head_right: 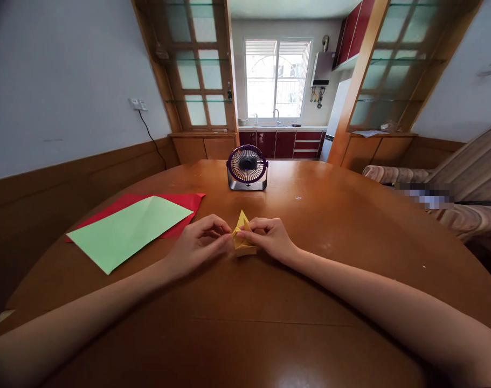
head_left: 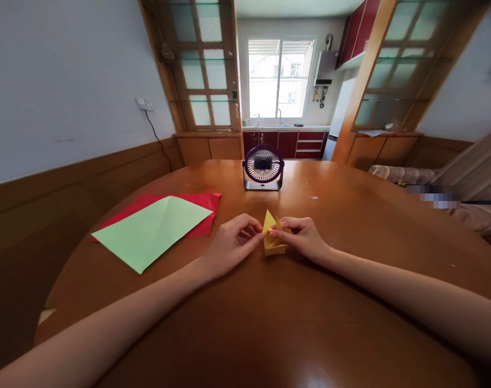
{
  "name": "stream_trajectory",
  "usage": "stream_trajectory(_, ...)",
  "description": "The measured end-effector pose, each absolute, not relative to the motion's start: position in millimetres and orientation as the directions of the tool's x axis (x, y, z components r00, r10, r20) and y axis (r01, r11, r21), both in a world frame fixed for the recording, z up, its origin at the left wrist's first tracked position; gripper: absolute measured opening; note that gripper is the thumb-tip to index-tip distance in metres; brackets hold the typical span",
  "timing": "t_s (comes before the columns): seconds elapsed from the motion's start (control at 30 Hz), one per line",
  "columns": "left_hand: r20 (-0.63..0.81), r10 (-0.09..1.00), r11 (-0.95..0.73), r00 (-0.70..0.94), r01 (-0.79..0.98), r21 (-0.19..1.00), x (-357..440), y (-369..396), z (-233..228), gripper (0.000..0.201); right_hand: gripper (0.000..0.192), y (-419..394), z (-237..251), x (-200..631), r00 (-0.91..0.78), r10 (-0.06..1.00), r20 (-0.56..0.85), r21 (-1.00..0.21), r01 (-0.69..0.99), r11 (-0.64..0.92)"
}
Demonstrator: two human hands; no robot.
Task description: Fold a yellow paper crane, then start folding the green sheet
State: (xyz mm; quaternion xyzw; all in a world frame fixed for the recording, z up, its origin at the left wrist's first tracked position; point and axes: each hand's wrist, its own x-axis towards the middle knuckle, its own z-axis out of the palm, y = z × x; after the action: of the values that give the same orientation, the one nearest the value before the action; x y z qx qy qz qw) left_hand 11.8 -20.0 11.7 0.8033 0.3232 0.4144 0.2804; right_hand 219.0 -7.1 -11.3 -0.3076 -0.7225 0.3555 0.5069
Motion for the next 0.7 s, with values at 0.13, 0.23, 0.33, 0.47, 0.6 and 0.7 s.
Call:
stream_trajectory(0.13,0.491,0.723,-0.658,0.486,0.269,0.703,13,-19,9,0.011,0.017,-8,-9,218,-0.311,0.786,0.534,-0.813,0.068,0.579)
stream_trajectory(0.23,0.433,0.759,-0.600,0.487,0.264,0.755,12,-17,9,0.014,0.015,-9,-8,218,-0.332,0.761,0.557,-0.793,0.058,0.606)
stream_trajectory(0.33,0.364,0.786,-0.537,0.499,0.260,0.803,12,-16,11,0.018,0.014,-10,-7,218,-0.348,0.747,0.567,-0.780,0.065,0.622)
stream_trajectory(0.47,0.276,0.792,-0.456,0.545,0.226,0.861,11,-17,17,0.021,0.016,-11,-6,218,-0.362,0.731,0.578,-0.766,0.068,0.640)
stream_trajectory(0.6,0.264,0.776,-0.436,0.572,0.186,0.881,8,-18,22,0.022,0.020,-13,-3,218,-0.388,0.720,0.576,-0.749,0.104,0.655)
stream_trajectory(0.7,0.275,0.751,-0.462,0.601,0.180,0.868,5,-17,26,0.019,0.023,-15,-1,218,-0.399,0.725,0.561,-0.750,0.126,0.650)
